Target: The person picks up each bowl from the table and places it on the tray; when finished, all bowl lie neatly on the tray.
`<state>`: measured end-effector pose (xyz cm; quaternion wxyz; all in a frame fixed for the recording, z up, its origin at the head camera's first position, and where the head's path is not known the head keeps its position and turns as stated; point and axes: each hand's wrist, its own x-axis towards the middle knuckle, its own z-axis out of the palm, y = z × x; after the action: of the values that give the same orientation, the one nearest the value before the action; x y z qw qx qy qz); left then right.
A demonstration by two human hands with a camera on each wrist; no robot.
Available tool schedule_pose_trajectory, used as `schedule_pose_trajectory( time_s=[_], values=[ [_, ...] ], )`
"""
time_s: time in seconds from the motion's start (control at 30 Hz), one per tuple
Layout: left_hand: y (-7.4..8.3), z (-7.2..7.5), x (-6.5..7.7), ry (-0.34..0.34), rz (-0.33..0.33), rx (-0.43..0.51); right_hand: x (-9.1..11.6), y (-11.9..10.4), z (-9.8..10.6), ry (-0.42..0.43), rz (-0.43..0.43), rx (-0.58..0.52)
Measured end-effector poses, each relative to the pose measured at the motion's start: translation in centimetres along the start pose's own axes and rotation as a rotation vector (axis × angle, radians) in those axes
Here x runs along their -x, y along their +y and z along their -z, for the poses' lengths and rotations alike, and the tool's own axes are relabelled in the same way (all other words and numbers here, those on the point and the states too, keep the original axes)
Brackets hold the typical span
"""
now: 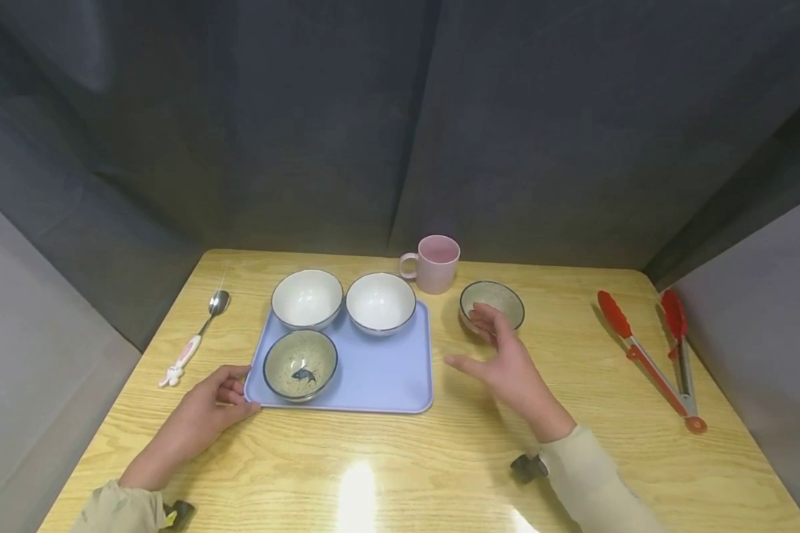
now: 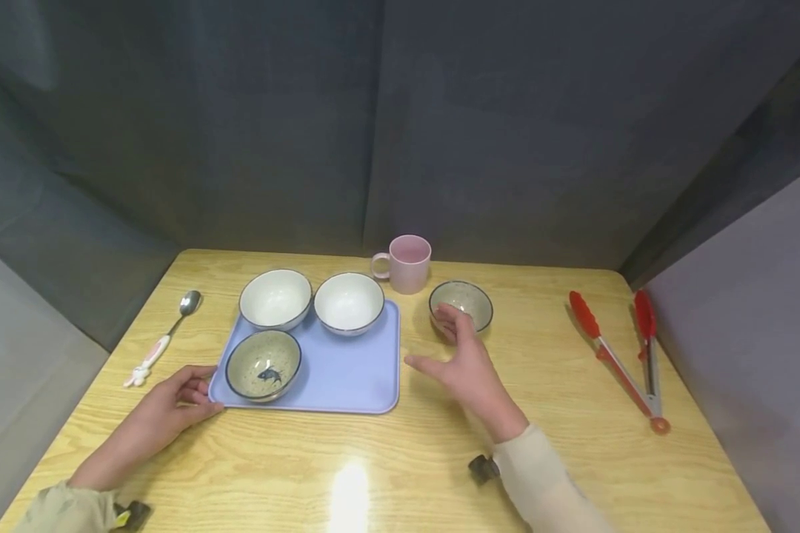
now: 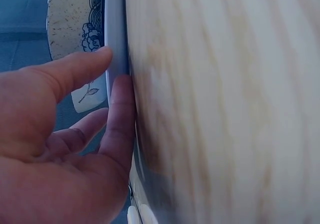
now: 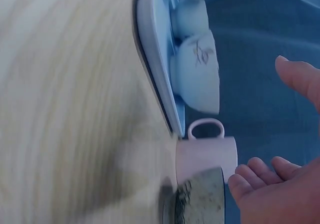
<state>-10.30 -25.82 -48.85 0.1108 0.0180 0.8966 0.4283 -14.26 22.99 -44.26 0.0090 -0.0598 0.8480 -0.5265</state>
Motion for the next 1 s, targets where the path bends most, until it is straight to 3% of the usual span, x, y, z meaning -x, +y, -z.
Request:
schedule_pose_trajectory(
  time_s=[0.33,1.0],
  values=[
    [0.0,0.0,-0.1,0.008,-0.003,0.0,-1.0,0.6,2.8,0.083,-0.016,0.023],
    [0.2,0.0,0.0,0.006,-0.005,0.0,-2.2,2.8,4.6,0.155,-0.057,0.068]
  ],
)
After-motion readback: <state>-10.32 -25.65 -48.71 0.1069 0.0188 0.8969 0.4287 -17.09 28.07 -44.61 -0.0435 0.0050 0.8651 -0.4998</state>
